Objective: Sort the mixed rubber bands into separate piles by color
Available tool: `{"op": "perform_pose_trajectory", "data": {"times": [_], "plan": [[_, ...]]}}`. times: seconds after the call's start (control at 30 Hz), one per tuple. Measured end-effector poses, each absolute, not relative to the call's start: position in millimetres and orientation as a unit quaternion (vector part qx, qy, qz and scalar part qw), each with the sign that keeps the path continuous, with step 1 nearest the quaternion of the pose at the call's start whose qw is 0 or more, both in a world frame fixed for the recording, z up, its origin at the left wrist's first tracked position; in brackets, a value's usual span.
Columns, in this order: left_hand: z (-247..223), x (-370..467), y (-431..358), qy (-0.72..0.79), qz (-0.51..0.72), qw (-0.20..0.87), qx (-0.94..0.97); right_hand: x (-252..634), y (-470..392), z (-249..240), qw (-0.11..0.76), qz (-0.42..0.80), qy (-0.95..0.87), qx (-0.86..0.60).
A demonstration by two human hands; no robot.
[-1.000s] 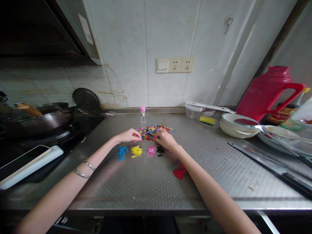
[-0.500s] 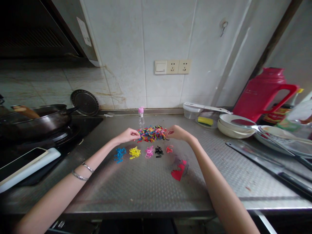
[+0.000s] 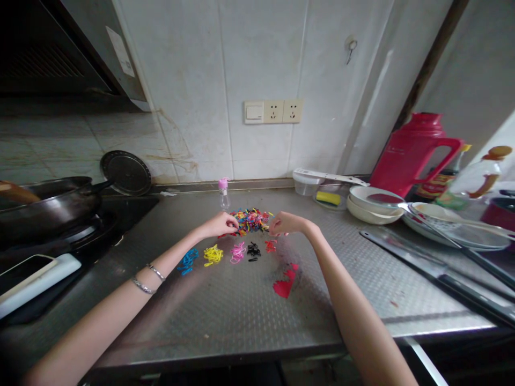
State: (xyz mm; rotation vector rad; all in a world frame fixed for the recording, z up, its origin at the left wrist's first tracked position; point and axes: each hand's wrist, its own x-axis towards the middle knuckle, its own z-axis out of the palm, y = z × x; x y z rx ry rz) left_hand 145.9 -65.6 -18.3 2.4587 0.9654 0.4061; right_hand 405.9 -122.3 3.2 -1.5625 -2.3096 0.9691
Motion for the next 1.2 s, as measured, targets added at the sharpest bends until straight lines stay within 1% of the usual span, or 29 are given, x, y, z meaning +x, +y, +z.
{"op": "perform_pose_trajectory", "data": {"times": [0.2, 0.4, 0.73, 0.97, 1.2], "plan": [[-19.2, 155.7, -67.9, 0.348, 0.117, 0.181, 0.912, 411.1, -113.2, -7.9, 0.139, 0.312, -0.774, -0.533], [-15.1, 155.1, -72.5, 0.339, 0.109, 0.172, 0.919, 412.7, -108.6, -14.4, 0.150, 0.279, -0.781, -0.538], [-29.4, 155.7, -70.0, 0.374, 0.148, 0.149, 0.903, 410.6, -104.9, -20.0, 0.154, 0.257, -0.784, -0.544], [-33.8, 154.8, -66.4, 0.383, 0.176, 0.162, 0.892, 411.4, -103.3, -22.2, 0.155, 0.249, -0.780, -0.553], [-23.7, 160.4, -75.8, 0.375, 0.213, 0.137, 0.892, 414.7, -101.6, -24.7, 0.185, 0.180, -0.780, -0.570]]}}
